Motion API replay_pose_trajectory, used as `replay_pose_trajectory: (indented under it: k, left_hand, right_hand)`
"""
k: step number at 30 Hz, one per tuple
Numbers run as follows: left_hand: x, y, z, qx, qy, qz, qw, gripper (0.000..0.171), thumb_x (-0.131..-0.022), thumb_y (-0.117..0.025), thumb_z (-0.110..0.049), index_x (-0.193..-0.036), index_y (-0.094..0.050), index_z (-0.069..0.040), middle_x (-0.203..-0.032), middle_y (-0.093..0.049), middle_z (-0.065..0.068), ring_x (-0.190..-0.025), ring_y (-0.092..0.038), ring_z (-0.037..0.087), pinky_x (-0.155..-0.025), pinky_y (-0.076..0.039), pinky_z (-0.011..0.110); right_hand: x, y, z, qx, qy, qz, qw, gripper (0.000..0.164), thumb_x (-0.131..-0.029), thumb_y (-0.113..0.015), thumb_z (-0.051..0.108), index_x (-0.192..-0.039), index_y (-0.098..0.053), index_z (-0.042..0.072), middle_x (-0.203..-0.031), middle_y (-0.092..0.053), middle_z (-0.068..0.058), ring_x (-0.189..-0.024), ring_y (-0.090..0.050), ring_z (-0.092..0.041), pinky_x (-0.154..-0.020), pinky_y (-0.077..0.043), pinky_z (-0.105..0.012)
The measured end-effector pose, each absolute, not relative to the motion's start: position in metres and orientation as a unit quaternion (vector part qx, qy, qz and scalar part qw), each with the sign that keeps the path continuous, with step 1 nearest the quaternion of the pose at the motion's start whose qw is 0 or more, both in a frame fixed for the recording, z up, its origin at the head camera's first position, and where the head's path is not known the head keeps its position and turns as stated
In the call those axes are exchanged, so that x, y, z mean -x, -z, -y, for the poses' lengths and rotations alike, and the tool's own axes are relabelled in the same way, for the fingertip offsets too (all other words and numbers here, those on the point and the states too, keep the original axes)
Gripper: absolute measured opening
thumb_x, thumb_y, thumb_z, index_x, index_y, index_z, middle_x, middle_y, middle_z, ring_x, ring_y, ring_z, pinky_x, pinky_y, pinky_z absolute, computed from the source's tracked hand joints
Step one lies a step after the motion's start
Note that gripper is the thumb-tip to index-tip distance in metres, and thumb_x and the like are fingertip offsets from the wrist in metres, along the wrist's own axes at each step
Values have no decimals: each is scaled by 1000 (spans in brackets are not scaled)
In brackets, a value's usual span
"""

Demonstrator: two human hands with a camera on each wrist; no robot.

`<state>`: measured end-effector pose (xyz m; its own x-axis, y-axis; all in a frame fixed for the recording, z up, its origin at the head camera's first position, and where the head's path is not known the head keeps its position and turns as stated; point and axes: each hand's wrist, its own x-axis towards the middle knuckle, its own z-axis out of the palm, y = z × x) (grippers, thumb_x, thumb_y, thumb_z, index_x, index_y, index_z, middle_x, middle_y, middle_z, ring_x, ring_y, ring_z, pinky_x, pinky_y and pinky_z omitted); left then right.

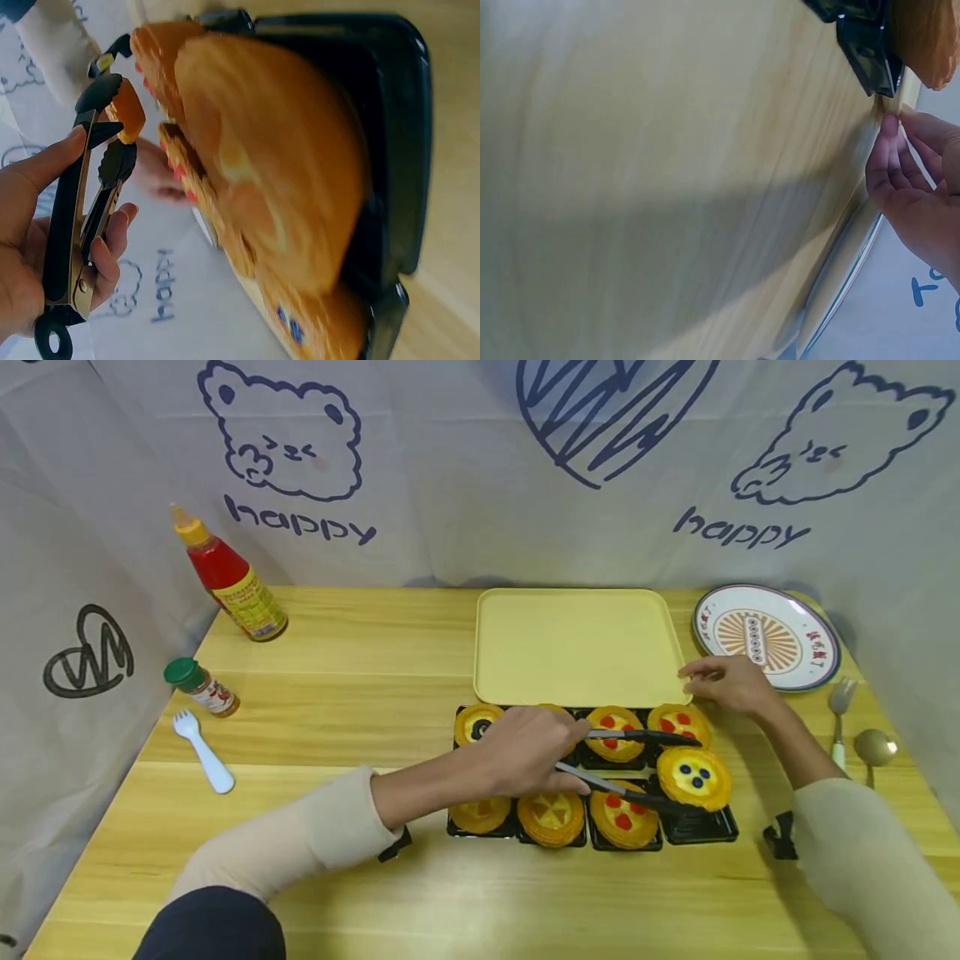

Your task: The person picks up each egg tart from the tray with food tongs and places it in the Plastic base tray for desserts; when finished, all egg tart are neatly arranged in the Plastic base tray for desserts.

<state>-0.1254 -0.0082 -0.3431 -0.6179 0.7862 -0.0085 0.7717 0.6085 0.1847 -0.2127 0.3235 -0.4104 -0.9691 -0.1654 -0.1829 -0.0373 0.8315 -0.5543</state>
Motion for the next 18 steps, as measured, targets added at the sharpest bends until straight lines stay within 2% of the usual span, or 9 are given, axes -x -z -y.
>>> replay_pose_trajectory:
  k: [7,14,18]
  left_hand:
    - [116,351,-15,-446,-50,-890,75,50,-81,-66,-56,-108,-63,-15,-84,-65,-6,-54,-44,5,-44,-31,16]
    - [114,356,-26,-442,-27,-893,80,52,-81,-64,-59,-107,-64,-14,-75,-58,-8,-50,-37,5,-41,-27,16]
    - [114,356,-28,-431,-33,-897,93,51,-80,-65,-58,-106,-64,-14,-74,-58,-7,-50,-38,4,-41,-28,16]
  right_hand:
    - [213,411,-323,43,291,-949,114,34,-90,-63,21,-114,-64,-2,-99,-65,-19,-79,-56,-11,-57,-44,-23]
    - [213,411,-321,52,292,-949,103,31,-89,-64,18,-111,-65,-4,-95,-66,-19,-78,-57,-11,-55,-43,-23]
    - [213,412,-321,56,287,-951,101,30,-89,-63,16,-110,-65,-4,-93,-66,-18,-76,-56,-12,-54,-42,-24]
